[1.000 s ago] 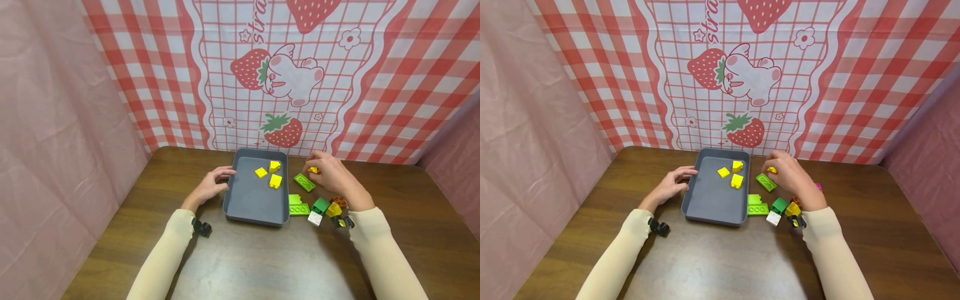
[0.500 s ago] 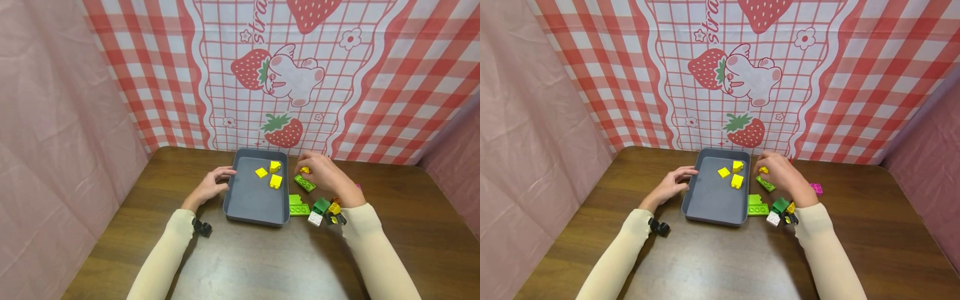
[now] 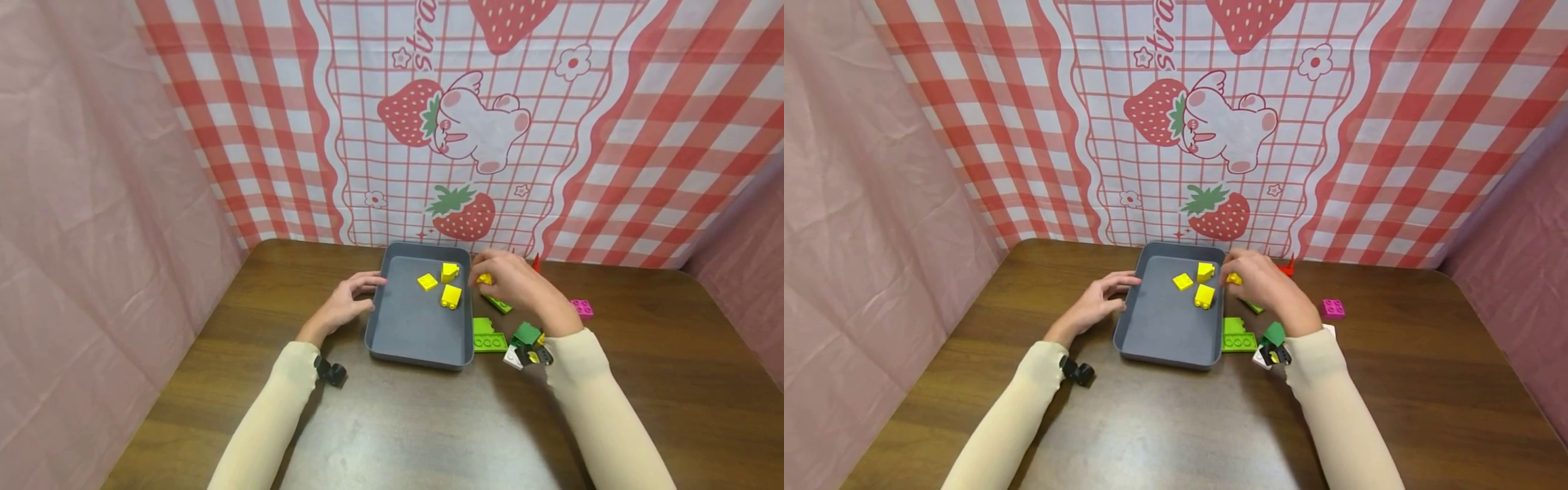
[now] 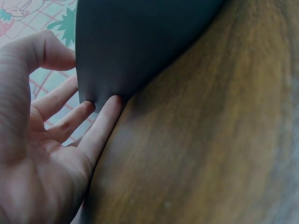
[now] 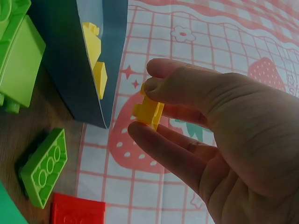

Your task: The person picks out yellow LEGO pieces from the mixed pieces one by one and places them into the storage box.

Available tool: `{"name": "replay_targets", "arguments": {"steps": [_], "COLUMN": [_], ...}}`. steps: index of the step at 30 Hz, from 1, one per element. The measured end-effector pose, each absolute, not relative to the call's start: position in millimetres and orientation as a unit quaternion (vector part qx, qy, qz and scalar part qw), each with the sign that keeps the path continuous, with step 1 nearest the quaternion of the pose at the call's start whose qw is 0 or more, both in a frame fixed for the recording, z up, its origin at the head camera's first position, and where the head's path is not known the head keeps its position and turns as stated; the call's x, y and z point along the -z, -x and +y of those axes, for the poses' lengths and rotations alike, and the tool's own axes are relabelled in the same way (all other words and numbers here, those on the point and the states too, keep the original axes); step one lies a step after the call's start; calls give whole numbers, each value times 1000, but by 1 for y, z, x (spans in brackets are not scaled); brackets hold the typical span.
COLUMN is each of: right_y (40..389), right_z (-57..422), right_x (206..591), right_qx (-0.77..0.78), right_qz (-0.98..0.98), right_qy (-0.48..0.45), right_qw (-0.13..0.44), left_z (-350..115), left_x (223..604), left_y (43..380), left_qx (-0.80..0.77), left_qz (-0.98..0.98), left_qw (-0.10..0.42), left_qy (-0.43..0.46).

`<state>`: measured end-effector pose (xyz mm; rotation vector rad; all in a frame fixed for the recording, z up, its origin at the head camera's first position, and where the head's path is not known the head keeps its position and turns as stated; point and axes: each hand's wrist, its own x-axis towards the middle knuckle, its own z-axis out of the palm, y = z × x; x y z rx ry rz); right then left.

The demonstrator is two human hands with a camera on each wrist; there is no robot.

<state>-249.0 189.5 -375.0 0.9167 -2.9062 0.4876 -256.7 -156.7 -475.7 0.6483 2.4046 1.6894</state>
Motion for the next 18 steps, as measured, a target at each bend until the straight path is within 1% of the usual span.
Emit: {"name": "replay_targets", "arguments": {"steps": [18], "right_y": [251], "right_z": [159], "right_x": [370], "right_qx": [-142], "right_qz": [-925], "right_qy": [-352], "right_qw": [17], "left_z": [-157], "left_x": [476], "left_y": [258], "left_qx": [-562], "left_qz": [796], "left_qw": [69], "left_qy": [-213]}}
